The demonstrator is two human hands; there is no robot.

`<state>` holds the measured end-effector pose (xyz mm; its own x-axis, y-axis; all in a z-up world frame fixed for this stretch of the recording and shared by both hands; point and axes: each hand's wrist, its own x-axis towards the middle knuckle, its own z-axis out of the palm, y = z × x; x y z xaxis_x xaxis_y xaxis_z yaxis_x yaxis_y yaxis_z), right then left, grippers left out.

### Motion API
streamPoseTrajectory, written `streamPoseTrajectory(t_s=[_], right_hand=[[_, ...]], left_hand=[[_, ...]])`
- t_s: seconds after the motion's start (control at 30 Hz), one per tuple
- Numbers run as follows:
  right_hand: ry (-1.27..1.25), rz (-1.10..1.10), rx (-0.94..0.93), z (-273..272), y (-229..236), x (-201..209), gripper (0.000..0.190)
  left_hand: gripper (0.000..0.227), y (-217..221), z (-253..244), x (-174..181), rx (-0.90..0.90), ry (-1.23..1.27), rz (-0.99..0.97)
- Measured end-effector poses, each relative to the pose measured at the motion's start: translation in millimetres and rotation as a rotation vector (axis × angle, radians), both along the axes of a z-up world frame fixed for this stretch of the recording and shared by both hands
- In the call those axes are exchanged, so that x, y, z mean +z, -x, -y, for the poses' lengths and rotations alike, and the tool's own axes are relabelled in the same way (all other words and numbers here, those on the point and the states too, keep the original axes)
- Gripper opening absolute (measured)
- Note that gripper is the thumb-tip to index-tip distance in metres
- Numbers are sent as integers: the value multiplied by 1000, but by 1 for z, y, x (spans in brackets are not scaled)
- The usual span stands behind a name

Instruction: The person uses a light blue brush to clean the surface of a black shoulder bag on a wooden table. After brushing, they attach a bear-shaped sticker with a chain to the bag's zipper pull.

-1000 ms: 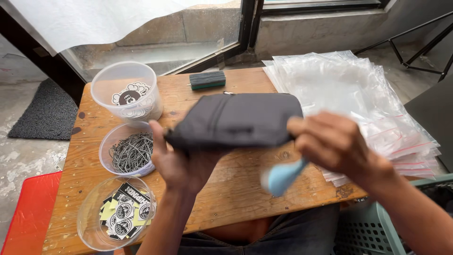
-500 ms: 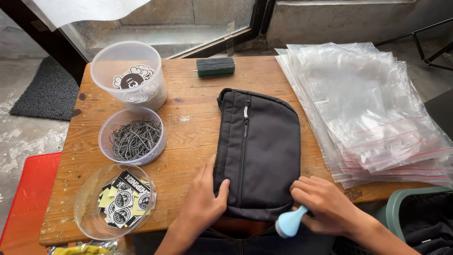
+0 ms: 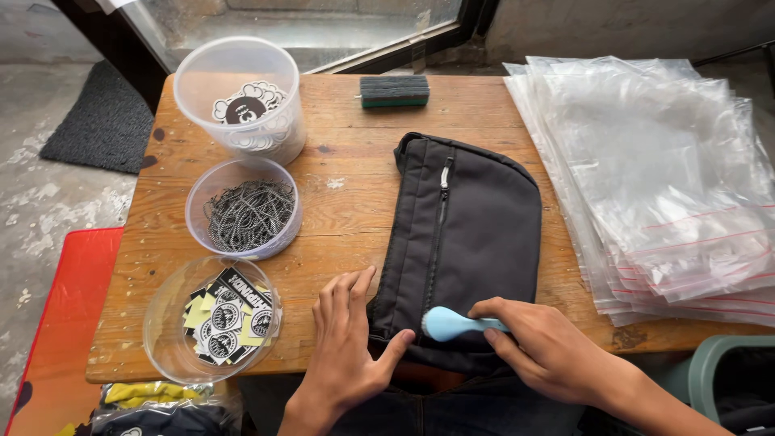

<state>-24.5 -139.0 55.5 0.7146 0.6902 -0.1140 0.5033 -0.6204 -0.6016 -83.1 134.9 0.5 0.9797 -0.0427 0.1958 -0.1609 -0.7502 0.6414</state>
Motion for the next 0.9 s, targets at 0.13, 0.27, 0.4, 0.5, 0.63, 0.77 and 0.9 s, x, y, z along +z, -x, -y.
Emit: streamPoseTrajectory(t_s=[0.13,0.27,0.4,0.5,0.63,0.77,0.9], right_hand=[[-30,-2,80,-19,-11,1,28],[-45,75,203,-31,-35,1,18],[-4,119,187,-34,-67,-3,15],[24,153,128,-32,-94,-12,15],[107,178,54,-32,-129,-11,17],[257,558,27,-31,-155,-14,16],[193,714,-265,-36,-162,1,21]], left_hand=[[81,2,-1,-1,32,13,101],[73,3,-1,-1,34,48,132],[65,1,-1,-3,42,70,138],[62,-1,-1,-1,47,76,156],[60,-2,-1,-4,53,87,163],[46,-4,-1,-5,81,73,192],[47,-4,0,-3,100,109,187]])
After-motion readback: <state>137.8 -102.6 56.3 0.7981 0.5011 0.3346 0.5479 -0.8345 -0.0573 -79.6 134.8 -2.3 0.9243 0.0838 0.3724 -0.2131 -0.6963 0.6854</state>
